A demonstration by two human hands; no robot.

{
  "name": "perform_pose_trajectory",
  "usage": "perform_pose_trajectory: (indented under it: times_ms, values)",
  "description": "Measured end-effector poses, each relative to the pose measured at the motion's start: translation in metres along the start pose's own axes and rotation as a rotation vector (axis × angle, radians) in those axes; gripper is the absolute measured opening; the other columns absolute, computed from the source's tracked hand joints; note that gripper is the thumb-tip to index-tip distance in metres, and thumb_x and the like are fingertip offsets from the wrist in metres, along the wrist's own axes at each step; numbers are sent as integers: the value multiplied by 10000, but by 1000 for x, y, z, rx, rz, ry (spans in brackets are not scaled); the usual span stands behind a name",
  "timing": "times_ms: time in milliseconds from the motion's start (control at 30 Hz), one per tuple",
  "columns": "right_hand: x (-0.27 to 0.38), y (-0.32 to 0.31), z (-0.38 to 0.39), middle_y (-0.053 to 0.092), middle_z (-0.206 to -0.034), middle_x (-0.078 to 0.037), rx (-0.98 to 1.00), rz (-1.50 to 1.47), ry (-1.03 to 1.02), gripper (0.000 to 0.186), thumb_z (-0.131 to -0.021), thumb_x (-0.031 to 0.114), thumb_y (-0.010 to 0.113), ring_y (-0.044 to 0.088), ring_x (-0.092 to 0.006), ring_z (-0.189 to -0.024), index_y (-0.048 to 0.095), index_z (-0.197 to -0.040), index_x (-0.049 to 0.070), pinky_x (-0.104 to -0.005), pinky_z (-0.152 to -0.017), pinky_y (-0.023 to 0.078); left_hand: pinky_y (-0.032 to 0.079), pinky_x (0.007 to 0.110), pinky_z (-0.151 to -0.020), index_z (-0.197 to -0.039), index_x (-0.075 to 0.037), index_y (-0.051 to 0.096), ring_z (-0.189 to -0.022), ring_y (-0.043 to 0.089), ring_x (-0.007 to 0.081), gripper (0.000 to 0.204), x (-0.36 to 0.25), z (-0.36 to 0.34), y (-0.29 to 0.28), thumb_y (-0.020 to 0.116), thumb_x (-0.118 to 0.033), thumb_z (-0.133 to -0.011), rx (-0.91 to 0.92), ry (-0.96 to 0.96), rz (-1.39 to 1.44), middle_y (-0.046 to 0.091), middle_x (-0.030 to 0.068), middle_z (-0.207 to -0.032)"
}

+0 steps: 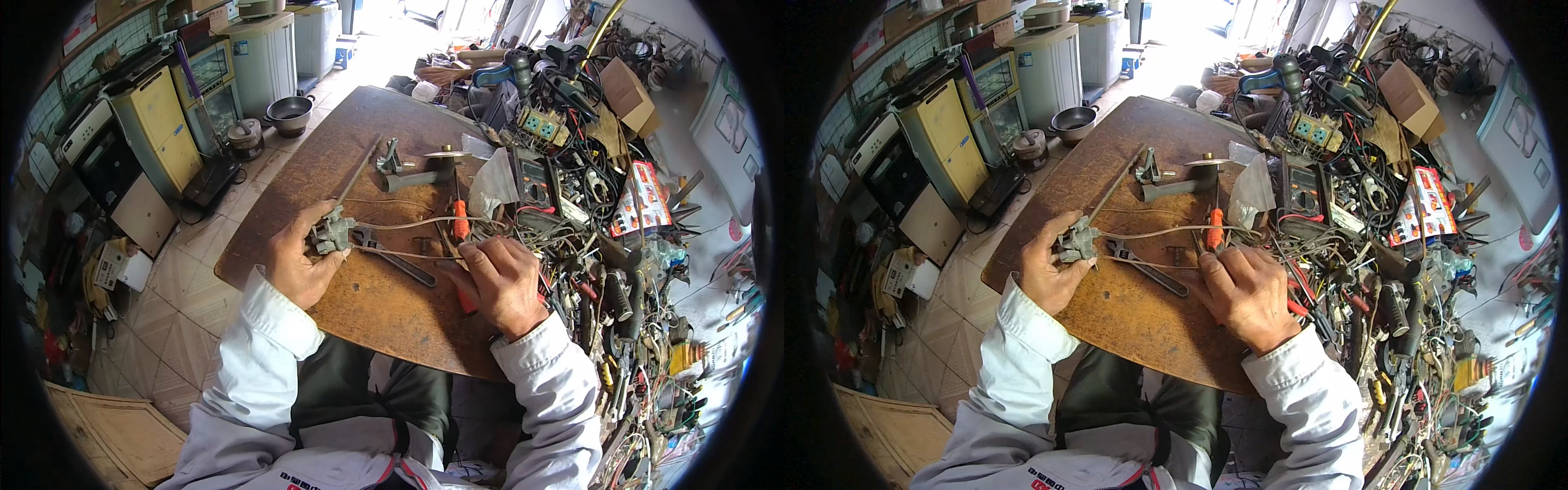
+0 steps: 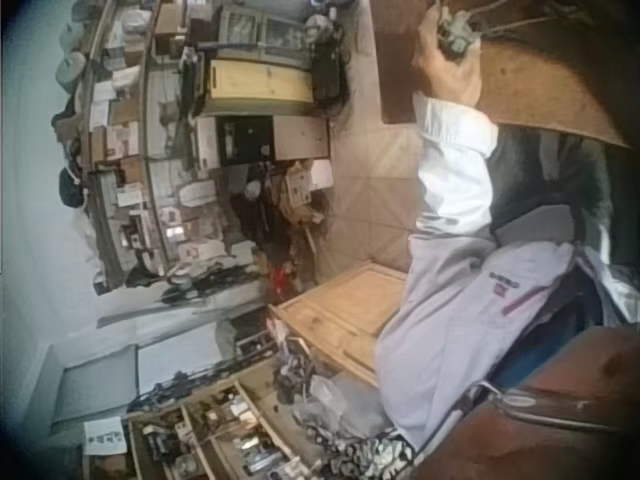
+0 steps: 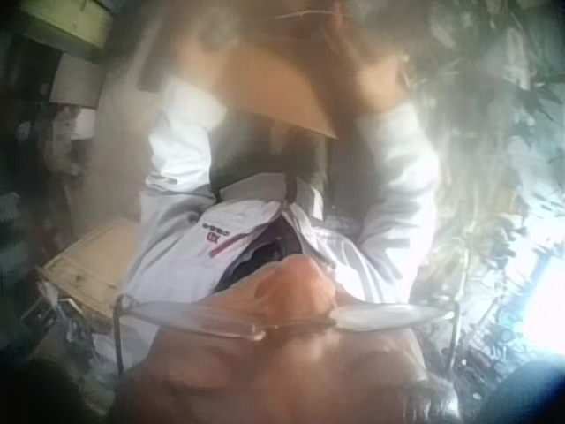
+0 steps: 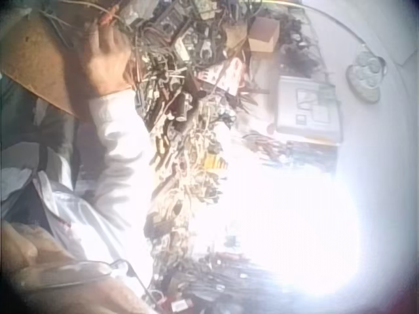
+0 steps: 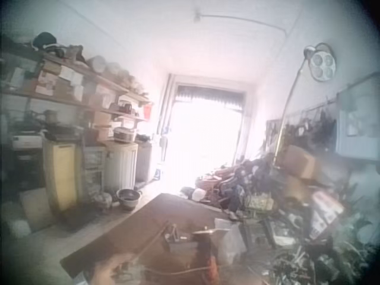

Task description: The person uses pliers and a screwdriver to manipulate a small electrical component on a cluttered workbench. They repeatedly adjust wires and metal parts, occasionally repositioning the component and tools while working in a workshop environment.

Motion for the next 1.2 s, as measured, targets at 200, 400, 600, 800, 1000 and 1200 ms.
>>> perform_pose_trajectory:
  times_ms: [200, 400, 600, 800, 1000, 1200]
  values:
    - [5, 1, 3, 590, -725, -58, -25, 33, 32, 318, -748, 196, 878, 602, -247, -568, 665, -930, 45, -364, -501, 483, 572, 321, -903, -1399, -46, 532, -1053, 690, 185, 632, -2, -2, 0, 730, 117, -821, 8, -13, -51, 676, 142, -1222]
    - [3, 3, 7, 616, -733, -74, -39, 18, 89, 338, -738, 188, 885, 618, -255, -579, 683, -962, 34, -372, -510, 491, 572, 317, -896, -1391, -42, 540, -1028, 691, 177, 622, -3, -2, 1, 728, 116, -820, 4, -34, -40, 678, 139, -1213]
    - [-24, -9, 13, 653, -797, -66, 33, -93, 136, 369, -749, 144, 856, 656, -266, -654, 698, -1073, 65, -396, -573, 543, 569, 317, -900, -1394, -32, 537, -1039, 680, 166, 624, -6, -2, 1, 735, 111, -820, 0, -1, -18, 673, 127, -1232]
    - [-13, -16, 15, 623, -896, -16, 141, -4, -51, 553, -741, 53, 709, 659, -196, -717, 679, -1287, 133, -334, -537, 542, 582, 308, -869, -1402, -41, 532, -992, 684, 159, 618, -2, -3, -1, 747, 90, -838, -3, 25, -44, 684, 110, -1141]
    - [-13, -14, 15, 623, -938, -24, 204, -13, -84, 506, -767, 47, 697, 656, -198, -756, 688, -1268, 119, -335, -550, 549, 576, 311, -878, -1409, -33, 528, -1012, 685, 164, 609, 0, -3, -1, 715, 98, -845, 18, -2, -20, 683, 117, -1186]
    - [-14, -15, 7, 623, -944, -33, 246, -32, -159, 446, -768, 45, 713, 653, -208, -778, 700, -1213, 65, -339, -567, 551, 573, 316, -880, -1400, -31, 537, -1009, 681, 165, 602, 0, -2, -2, 718, 88, -838, 9, 12, -11, 686, 116, -1183]
Point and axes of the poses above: each hand's wrist, its own z-axis away from the middle knuckle, its own y-axis out of the palm, x = y × z, the point moved 6 cm from there along -z, towards the middle knuckle
